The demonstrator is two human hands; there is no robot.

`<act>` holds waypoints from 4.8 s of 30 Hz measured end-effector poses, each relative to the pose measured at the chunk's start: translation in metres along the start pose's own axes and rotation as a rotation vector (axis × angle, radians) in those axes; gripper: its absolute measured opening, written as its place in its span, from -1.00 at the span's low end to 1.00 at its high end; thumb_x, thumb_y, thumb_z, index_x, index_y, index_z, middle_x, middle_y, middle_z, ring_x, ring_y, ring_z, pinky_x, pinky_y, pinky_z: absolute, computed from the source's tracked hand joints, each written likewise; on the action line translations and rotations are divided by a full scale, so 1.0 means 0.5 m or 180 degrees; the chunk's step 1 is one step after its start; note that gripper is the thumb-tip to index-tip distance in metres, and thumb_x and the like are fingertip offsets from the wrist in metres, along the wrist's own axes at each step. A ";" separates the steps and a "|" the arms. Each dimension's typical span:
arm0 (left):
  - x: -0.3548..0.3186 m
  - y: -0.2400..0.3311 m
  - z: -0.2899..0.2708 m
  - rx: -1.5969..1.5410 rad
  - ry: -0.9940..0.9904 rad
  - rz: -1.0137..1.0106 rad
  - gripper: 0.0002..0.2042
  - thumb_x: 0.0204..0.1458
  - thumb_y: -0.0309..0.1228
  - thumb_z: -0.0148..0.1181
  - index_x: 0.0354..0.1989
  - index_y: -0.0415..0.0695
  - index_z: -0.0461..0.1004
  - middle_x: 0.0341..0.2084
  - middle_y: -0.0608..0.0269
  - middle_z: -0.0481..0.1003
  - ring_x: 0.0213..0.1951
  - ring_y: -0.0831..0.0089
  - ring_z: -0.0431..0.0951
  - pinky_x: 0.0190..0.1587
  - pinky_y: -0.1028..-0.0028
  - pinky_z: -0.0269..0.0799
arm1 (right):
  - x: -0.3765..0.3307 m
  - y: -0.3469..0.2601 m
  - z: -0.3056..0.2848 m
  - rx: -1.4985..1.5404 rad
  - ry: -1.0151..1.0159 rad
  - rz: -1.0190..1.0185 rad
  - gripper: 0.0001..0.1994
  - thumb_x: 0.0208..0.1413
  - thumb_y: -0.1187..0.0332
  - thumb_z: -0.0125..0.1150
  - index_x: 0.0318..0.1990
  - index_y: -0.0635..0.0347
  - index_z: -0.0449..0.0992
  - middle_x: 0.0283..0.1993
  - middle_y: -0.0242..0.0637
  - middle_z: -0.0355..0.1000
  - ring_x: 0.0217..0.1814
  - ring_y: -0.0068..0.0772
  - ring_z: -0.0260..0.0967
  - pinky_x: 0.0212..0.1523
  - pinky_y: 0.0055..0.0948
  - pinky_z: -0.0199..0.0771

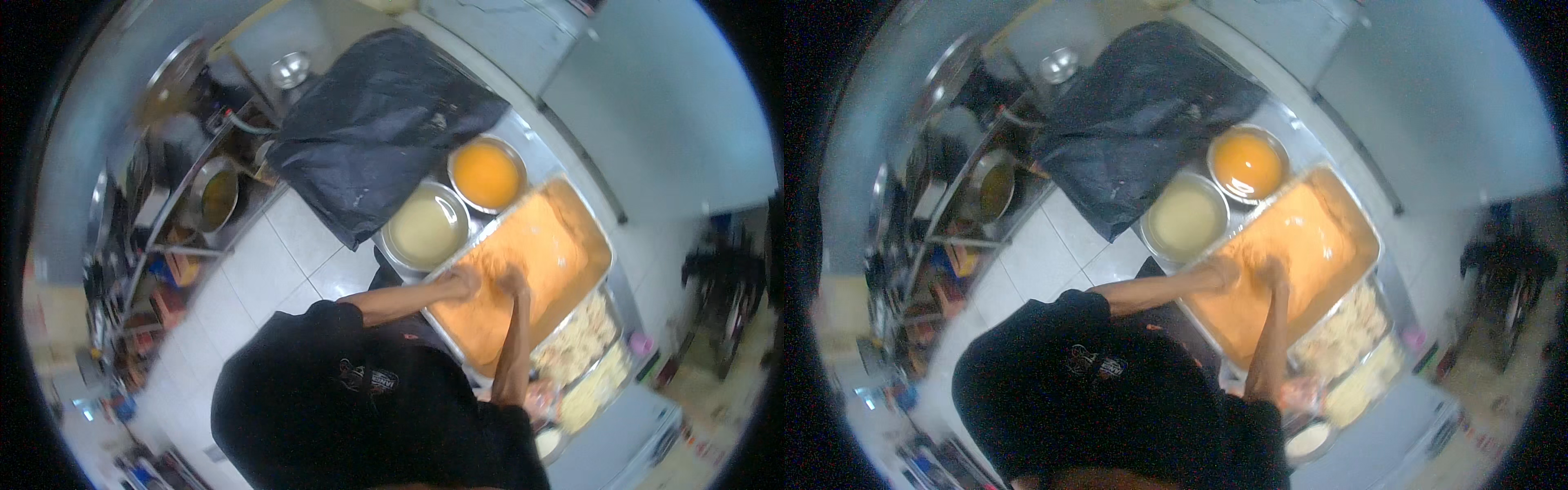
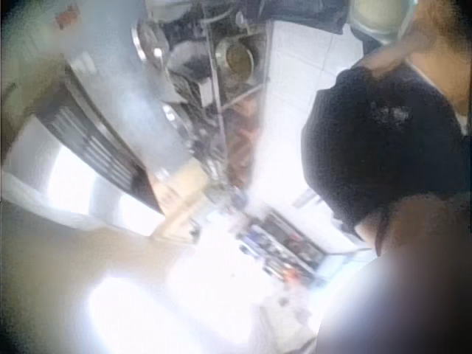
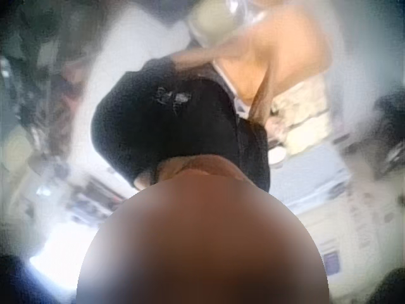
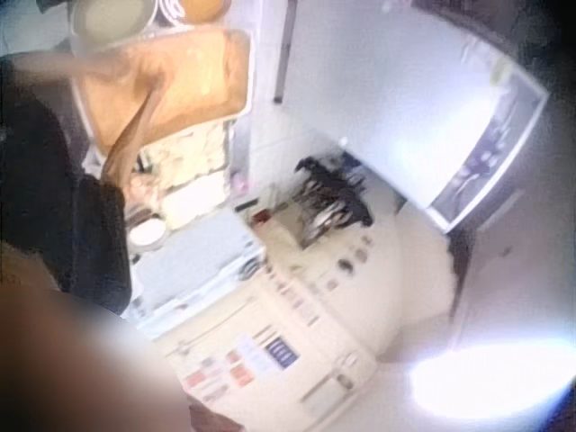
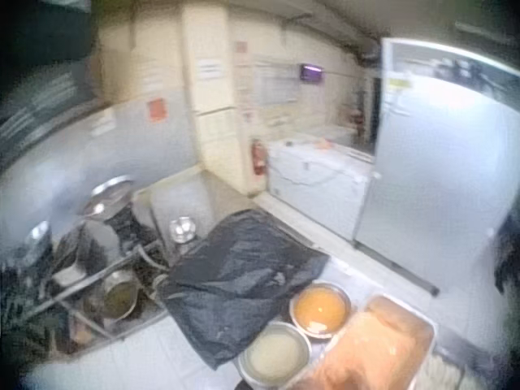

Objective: The person stirs a large pot of sauce, then retrieves raw chicken pieces from a refrigerator. They place the chicken into a tray of breading and coat each piece by hand, moving the coated pieces to a separate tray.

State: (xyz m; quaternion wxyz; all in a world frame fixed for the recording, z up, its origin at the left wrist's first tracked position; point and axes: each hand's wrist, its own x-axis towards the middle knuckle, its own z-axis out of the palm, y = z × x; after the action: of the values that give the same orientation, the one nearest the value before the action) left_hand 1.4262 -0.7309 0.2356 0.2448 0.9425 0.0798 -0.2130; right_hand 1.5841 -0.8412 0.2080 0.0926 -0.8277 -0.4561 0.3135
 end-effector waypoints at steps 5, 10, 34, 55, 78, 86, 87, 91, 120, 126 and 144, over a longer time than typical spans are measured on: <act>-0.048 0.037 0.026 0.0311 -0.0470 -0.0142 -0.84 -0.04 -0.41 0.07 -0.32 -0.17 0.52 -0.45 0.02 0.54 -0.34 0.19 0.57 -0.35 0.15 0.47 | -0.021 -0.006 0.074 0.0631 0.0416 0.0471 -0.48 -0.35 0.06 0.45 -0.33 0.33 0.49 -0.40 -0.03 0.51 -0.31 -0.12 0.50 -0.27 -0.23 0.48; -0.047 0.031 -0.057 0.0357 0.0728 0.0255 -0.85 -0.01 -0.48 0.01 -0.28 -0.17 0.45 -0.34 0.06 0.53 -0.21 0.16 0.55 -0.19 0.19 0.44 | -0.094 -0.057 -0.066 -0.0338 0.1540 0.0477 -0.40 -0.30 0.00 0.43 -0.24 0.35 0.43 -0.24 0.03 0.52 -0.18 -0.04 0.50 -0.21 -0.21 0.51; 0.251 0.057 -0.064 -0.0025 0.1372 0.0721 -0.61 -0.01 -0.28 0.09 -0.09 -0.34 0.40 -0.18 -0.19 0.47 -0.10 -0.03 0.48 0.00 0.16 0.39 | -0.166 0.188 -0.051 0.0607 0.2365 0.1715 -0.63 0.08 0.19 0.07 -0.11 0.35 0.31 -0.19 0.11 0.43 -0.11 -0.01 0.44 -0.07 -0.11 0.40; 0.123 0.166 -0.072 -0.1255 -0.0432 -0.0478 -0.79 -0.09 -0.47 0.03 -0.30 -0.29 0.48 -0.40 -0.05 0.53 -0.37 0.08 0.52 -0.30 0.18 0.43 | -0.268 0.113 0.011 0.2302 0.0474 0.1347 -0.77 0.00 0.22 0.15 -0.35 0.22 0.49 -0.35 -0.08 0.45 -0.28 -0.11 0.45 -0.26 -0.18 0.45; 0.250 0.105 -0.168 0.0170 0.0366 0.0200 -0.64 0.01 -0.30 0.15 -0.09 -0.26 0.35 -0.09 -0.12 0.45 0.02 0.03 0.45 0.01 0.20 0.41 | -0.138 0.140 -0.161 -0.0041 0.0832 0.1570 -0.47 -0.11 0.25 0.22 0.03 0.34 0.34 -0.07 0.13 0.43 0.00 0.04 0.42 -0.02 -0.21 0.43; 0.265 0.128 -0.255 0.1269 0.0377 0.0408 -0.63 -0.02 -0.36 0.10 -0.05 -0.29 0.35 -0.17 -0.11 0.47 -0.03 0.02 0.47 -0.06 0.16 0.43 | -0.040 0.145 -0.245 0.0733 0.1628 0.1435 -0.32 -0.20 0.08 0.35 0.03 0.39 0.33 -0.11 0.08 0.46 -0.02 0.07 0.41 -0.02 -0.21 0.43; 0.272 0.128 -0.240 0.0949 0.0226 0.0262 -0.62 -0.04 -0.36 0.12 -0.05 -0.29 0.36 -0.18 -0.10 0.48 -0.05 0.01 0.48 -0.06 0.15 0.44 | -0.001 0.141 -0.233 0.0547 0.1785 0.1399 -0.33 -0.20 0.09 0.35 0.03 0.40 0.33 -0.13 0.08 0.47 -0.03 0.07 0.42 -0.02 -0.21 0.43; 0.267 0.109 -0.179 0.0228 -0.0254 0.0309 -0.60 -0.09 -0.37 0.17 -0.06 -0.30 0.38 -0.22 -0.11 0.52 -0.11 -0.03 0.52 -0.06 0.14 0.46 | 0.085 0.195 -0.176 0.1230 0.0858 0.0952 -0.36 -0.17 0.15 0.31 0.03 0.41 0.33 -0.20 0.08 0.50 -0.05 0.05 0.45 -0.01 -0.21 0.44; 0.222 0.085 0.011 -0.1438 -0.0149 -0.0178 -0.64 -0.04 -0.31 0.01 -0.19 -0.37 0.47 -0.21 -0.22 0.51 -0.11 0.03 0.52 -0.07 0.21 0.40 | -0.142 0.216 0.121 0.1985 0.0966 0.1175 -0.52 -0.04 0.47 0.18 0.05 0.44 0.23 -0.35 -0.13 0.47 -0.35 -0.35 0.48 -0.39 -0.40 0.50; 0.209 0.071 0.078 -0.1333 -0.0756 0.0065 -0.70 -0.10 -0.37 0.06 -0.25 -0.34 0.48 -0.27 -0.24 0.51 -0.20 -0.08 0.54 -0.15 0.13 0.44 | -0.188 0.170 0.005 0.1197 0.0616 0.0828 -0.77 -0.11 0.40 0.20 -0.28 0.32 0.53 -0.40 -0.13 0.49 -0.36 -0.30 0.44 -0.37 -0.33 0.46; 0.256 0.106 -0.081 -0.0355 0.0572 -0.0023 -0.81 -0.14 -0.41 0.15 -0.40 -0.30 0.53 -0.41 -0.17 0.53 -0.33 0.02 0.58 -0.26 0.18 0.46 | -0.114 0.127 -0.136 0.1767 0.1546 0.1429 -0.74 -0.23 0.29 0.23 -0.47 0.37 0.47 -0.53 0.00 0.44 -0.41 -0.02 0.46 -0.37 -0.10 0.44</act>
State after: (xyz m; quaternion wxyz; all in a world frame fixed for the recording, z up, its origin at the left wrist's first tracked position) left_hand 1.5690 -0.7509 0.2340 0.2879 0.9424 0.1165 -0.1238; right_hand 1.6474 -0.9147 0.2582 0.3460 -0.8999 -0.1281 0.2327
